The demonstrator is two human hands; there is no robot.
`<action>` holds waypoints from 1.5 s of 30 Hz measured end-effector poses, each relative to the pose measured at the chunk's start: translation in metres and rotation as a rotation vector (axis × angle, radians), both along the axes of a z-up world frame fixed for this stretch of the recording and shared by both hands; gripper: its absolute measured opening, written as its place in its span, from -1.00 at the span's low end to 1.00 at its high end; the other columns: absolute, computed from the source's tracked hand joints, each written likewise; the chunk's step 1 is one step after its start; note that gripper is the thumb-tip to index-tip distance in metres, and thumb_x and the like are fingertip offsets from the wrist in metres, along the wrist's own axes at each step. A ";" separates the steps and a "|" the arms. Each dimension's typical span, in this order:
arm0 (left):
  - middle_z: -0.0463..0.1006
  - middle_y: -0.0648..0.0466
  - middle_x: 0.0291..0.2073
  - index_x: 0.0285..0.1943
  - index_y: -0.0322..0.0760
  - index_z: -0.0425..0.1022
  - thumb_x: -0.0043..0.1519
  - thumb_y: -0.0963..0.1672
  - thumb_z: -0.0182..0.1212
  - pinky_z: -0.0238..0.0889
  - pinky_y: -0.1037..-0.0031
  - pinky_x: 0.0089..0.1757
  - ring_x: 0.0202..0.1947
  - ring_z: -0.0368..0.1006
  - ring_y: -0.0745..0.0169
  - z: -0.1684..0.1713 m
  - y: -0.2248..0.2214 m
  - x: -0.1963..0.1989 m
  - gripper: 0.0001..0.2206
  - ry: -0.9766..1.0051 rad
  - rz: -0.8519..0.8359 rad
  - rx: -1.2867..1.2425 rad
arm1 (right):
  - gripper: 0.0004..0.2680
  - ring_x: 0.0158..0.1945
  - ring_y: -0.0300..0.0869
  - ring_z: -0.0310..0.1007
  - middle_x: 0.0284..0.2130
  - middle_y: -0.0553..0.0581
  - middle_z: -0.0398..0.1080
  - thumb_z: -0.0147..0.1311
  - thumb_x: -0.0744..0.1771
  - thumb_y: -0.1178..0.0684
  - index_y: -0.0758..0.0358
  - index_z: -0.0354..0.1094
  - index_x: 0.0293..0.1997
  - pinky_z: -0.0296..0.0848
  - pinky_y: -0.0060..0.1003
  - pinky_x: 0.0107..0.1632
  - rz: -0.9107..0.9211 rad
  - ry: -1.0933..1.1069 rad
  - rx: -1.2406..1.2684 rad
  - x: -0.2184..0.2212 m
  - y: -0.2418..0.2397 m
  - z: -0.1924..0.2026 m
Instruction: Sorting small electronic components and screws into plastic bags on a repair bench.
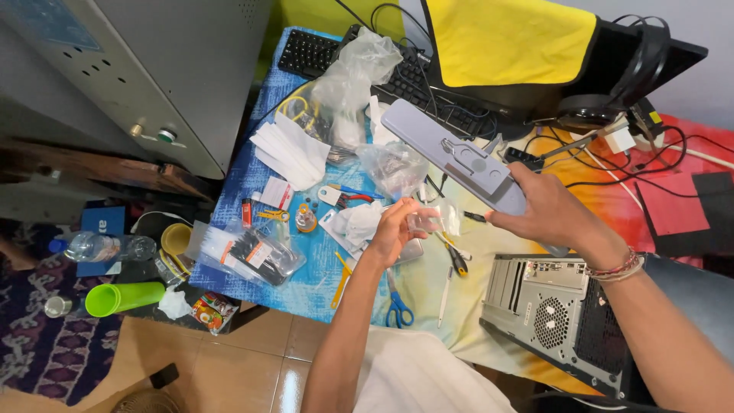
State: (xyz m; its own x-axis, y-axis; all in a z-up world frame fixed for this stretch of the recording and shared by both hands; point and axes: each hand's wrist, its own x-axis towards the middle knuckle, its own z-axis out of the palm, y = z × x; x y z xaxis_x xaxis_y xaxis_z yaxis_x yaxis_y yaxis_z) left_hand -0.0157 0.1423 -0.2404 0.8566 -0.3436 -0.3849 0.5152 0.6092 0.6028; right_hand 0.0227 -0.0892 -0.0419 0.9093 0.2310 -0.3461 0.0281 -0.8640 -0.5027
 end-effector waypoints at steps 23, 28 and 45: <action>0.67 -0.05 -0.12 -0.05 -0.35 0.64 0.18 -0.22 0.40 0.40 0.33 0.10 0.04 0.58 0.00 0.040 0.024 0.000 -0.82 -0.286 0.138 -0.180 | -0.66 -0.45 -0.03 0.29 -0.51 0.11 0.38 0.33 0.19 -0.16 0.15 0.26 -0.19 0.22 -0.13 -0.34 0.015 -0.045 -0.111 -0.006 0.003 0.003; 0.61 0.09 -0.25 -0.06 -0.24 0.53 0.18 -0.25 0.38 0.46 0.47 -0.02 -0.17 0.56 0.29 0.037 0.021 0.002 -0.80 -0.260 0.215 -0.232 | -0.65 -0.45 0.01 0.33 -0.51 0.14 0.40 0.34 0.18 -0.17 0.17 0.26 -0.19 0.26 -0.10 -0.32 0.023 -0.072 -0.116 -0.005 0.001 0.000; 0.51 -0.11 0.24 0.20 -0.29 0.56 0.22 -0.31 0.25 0.40 0.26 0.14 0.12 0.56 -0.05 0.066 0.022 0.002 -0.65 -0.406 0.138 -0.027 | -0.68 -0.44 -0.04 0.32 -0.48 0.11 0.43 0.33 0.19 -0.11 0.17 0.30 -0.15 0.29 -0.14 -0.31 -0.013 -0.073 -0.077 -0.007 0.003 0.008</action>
State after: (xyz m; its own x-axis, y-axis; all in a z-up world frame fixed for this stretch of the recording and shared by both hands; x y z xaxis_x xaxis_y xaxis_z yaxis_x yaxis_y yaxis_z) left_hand -0.0141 0.1639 -0.1742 0.9753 -0.2210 0.0009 0.1521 0.6740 0.7229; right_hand 0.0160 -0.0866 -0.0339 0.9355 0.1941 -0.2953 0.0505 -0.9004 -0.4321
